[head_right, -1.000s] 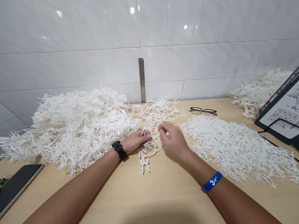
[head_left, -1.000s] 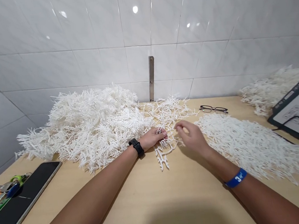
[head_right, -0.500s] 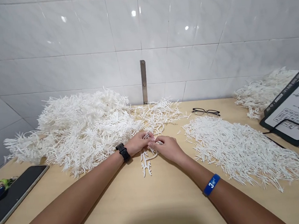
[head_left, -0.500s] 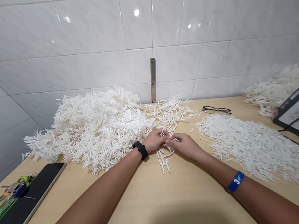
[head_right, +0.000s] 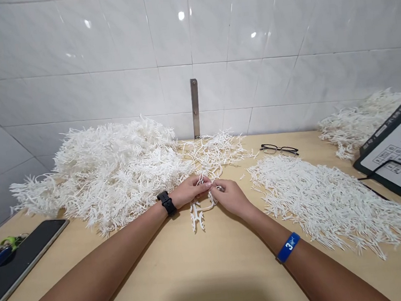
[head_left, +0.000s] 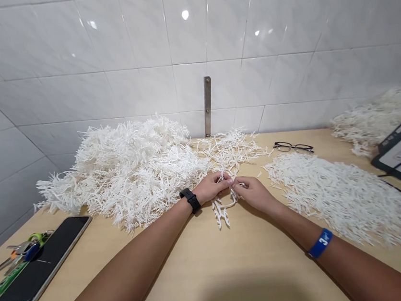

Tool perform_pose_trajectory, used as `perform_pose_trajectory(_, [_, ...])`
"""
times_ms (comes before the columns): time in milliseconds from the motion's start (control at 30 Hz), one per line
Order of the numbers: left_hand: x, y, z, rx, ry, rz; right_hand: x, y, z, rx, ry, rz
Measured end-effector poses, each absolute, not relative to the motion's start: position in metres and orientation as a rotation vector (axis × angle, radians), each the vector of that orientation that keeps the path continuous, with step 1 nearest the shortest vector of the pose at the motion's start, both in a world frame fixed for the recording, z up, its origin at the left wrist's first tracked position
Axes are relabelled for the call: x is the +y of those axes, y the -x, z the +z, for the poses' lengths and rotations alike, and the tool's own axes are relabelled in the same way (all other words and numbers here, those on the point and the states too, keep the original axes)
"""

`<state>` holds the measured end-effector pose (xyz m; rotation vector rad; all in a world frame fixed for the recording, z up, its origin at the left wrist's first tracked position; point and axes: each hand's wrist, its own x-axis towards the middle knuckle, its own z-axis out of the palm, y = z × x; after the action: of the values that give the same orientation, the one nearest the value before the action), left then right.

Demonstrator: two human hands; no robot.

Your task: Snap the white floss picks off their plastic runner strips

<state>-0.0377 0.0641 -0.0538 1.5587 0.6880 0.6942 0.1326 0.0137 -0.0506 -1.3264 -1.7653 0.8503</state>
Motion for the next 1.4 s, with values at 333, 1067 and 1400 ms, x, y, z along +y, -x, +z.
perform_pose_trajectory(333, [0.067,0.039,-0.060,0.654,-1.536,0.708,0.014,-0.133,-0.049,-1.798,1.273,0.894])
perform_pose_trajectory(1067, [0.063,0.037,-0.049,0.667,-1.525,0.665,0.012,-0.131,-0.049,-1.797,1.207,0.864])
perform_pose_trajectory(1400, [0.063,0.038,-0.048,0.695,-1.816,0.598,0.011,-0.133,-0.047,-1.918,1.157,0.708])
